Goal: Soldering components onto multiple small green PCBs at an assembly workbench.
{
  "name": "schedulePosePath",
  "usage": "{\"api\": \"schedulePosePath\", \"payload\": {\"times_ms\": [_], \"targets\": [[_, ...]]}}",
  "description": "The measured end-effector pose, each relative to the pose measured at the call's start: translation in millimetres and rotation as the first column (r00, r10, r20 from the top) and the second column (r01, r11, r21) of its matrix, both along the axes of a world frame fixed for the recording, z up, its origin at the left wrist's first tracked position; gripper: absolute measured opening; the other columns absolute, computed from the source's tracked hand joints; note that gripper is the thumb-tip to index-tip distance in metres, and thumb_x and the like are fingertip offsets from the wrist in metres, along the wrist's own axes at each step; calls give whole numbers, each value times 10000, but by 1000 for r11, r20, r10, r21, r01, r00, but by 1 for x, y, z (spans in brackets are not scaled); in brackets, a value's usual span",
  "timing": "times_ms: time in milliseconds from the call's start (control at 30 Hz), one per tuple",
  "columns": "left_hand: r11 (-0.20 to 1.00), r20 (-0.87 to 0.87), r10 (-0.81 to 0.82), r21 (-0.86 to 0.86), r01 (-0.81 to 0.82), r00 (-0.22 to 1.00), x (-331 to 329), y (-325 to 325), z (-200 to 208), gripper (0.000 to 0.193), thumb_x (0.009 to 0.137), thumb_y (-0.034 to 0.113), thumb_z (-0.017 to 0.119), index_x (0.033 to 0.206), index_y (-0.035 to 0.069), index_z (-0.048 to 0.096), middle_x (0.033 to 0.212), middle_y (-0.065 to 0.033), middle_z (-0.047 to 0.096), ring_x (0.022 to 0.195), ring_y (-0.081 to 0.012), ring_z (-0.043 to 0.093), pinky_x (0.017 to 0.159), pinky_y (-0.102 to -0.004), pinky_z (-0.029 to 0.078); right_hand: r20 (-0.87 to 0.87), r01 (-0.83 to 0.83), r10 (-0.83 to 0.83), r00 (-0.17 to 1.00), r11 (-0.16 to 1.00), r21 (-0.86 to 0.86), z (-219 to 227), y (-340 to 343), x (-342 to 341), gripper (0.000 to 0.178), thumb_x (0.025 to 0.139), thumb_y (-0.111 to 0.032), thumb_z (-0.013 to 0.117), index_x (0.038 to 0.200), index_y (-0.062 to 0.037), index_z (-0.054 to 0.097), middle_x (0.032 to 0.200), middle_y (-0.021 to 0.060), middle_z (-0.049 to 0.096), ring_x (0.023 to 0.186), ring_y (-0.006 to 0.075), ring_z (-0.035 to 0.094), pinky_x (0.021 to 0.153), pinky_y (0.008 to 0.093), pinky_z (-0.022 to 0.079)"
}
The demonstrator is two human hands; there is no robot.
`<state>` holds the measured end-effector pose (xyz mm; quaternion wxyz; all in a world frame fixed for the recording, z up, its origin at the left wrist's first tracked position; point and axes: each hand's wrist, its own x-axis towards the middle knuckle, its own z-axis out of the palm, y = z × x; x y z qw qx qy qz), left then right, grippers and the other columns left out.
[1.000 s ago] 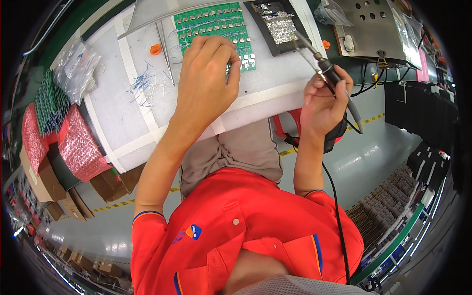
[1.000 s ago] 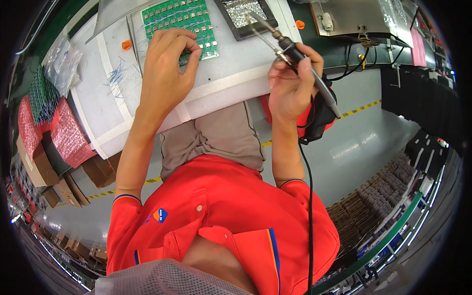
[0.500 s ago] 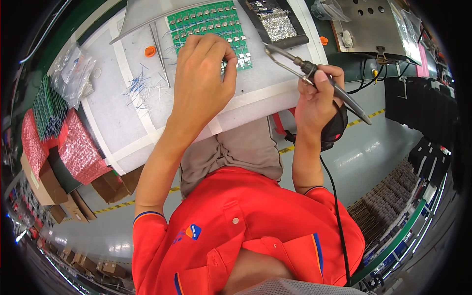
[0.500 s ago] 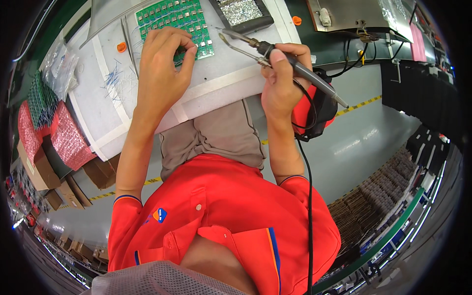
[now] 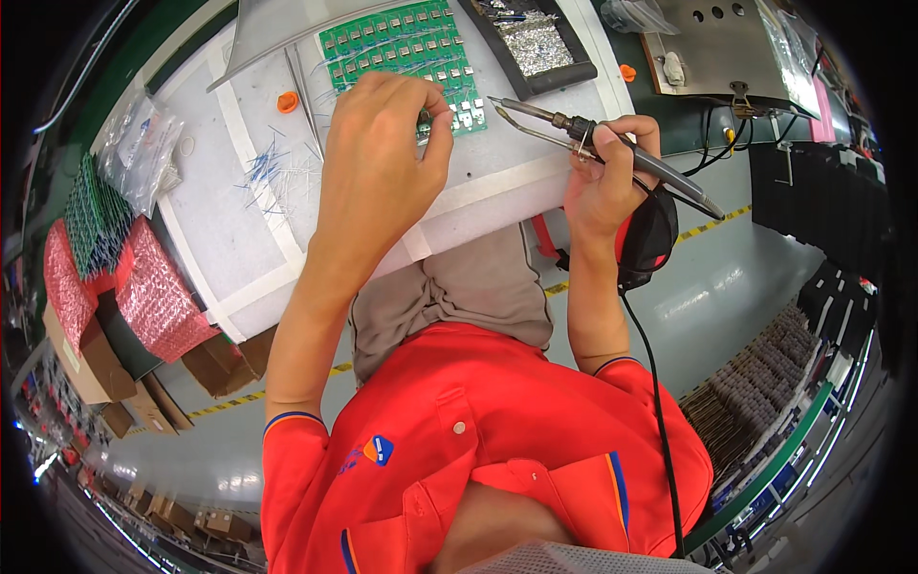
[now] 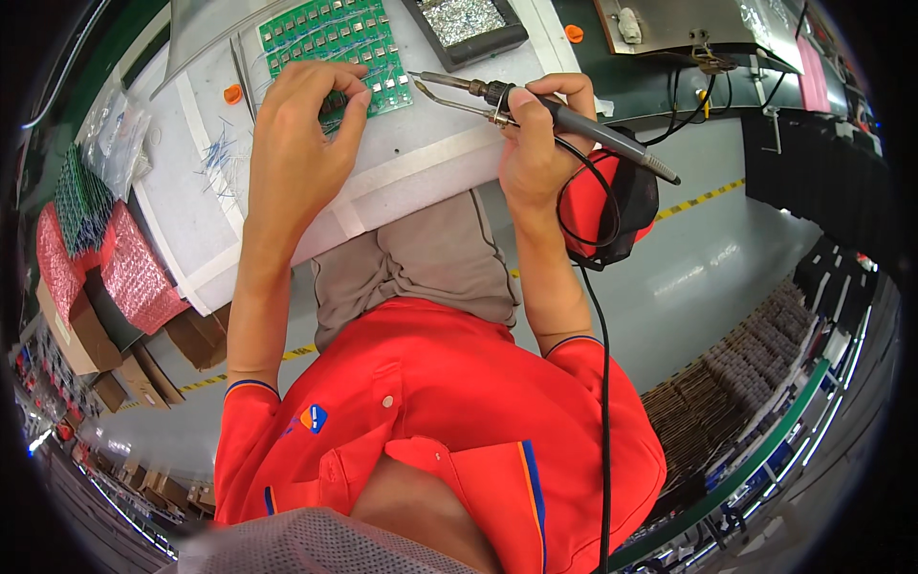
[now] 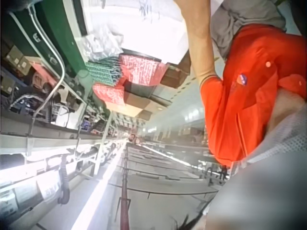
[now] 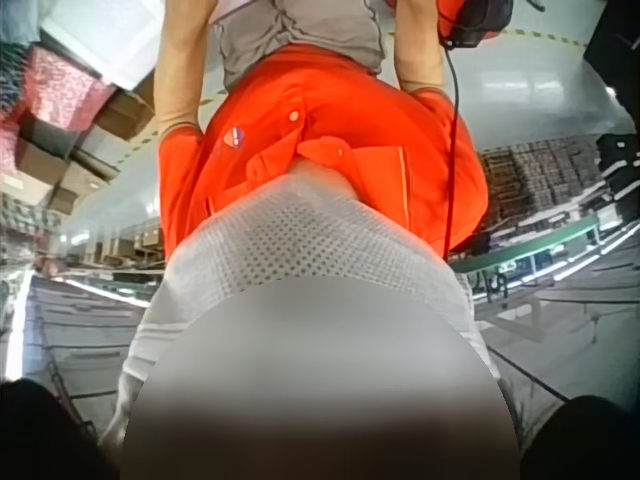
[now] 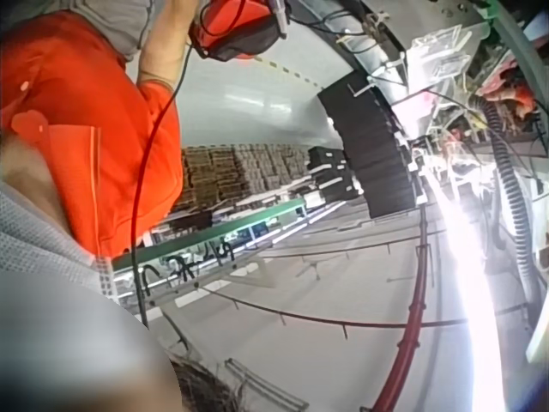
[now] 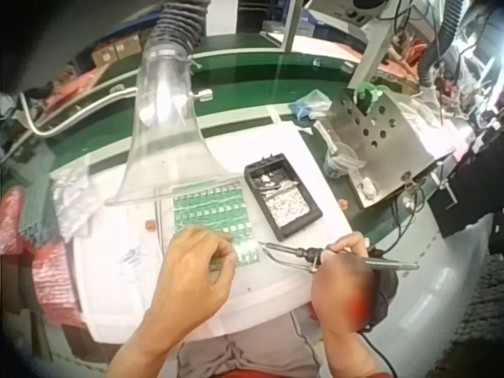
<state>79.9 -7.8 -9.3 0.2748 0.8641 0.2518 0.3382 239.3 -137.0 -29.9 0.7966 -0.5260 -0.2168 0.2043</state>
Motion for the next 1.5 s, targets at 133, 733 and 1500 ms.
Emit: {"api": "schedulePosePath", "payload": {"times_ms": [133,733,1500], "targets": [[997,-92,-38,60,44,995,-1,4,17,74,750,-9,652,767,-9,581,775,-157,622,831,-333,594,784,-425,460,-6,14,-14,1000,1000,-7,1,2,0,91,826,7,535,846,-45,463,630,30,480,476,53,349,438,216,285],[978,-146,-207,-32,204,967,-8,12,19,62,805,5,640,839,3,588,997,-106,706,924,-301,620,865,-392,461,8,122,-122,993,991,-49,-1,3,0,87,830,-13,527,836,-56,452,627,51,511,464,40,341,439,204,272],[983,-135,-184,-14,183,974,-5,9,8,73,809,21,644,859,6,593,1021,-120,696,946,-303,605,872,-397,451,0,116,-116,993,993,-1,-2,4,-1,90,847,-34,539,835,-62,455,583,-11,435,456,26,342,436,214,263]]}}
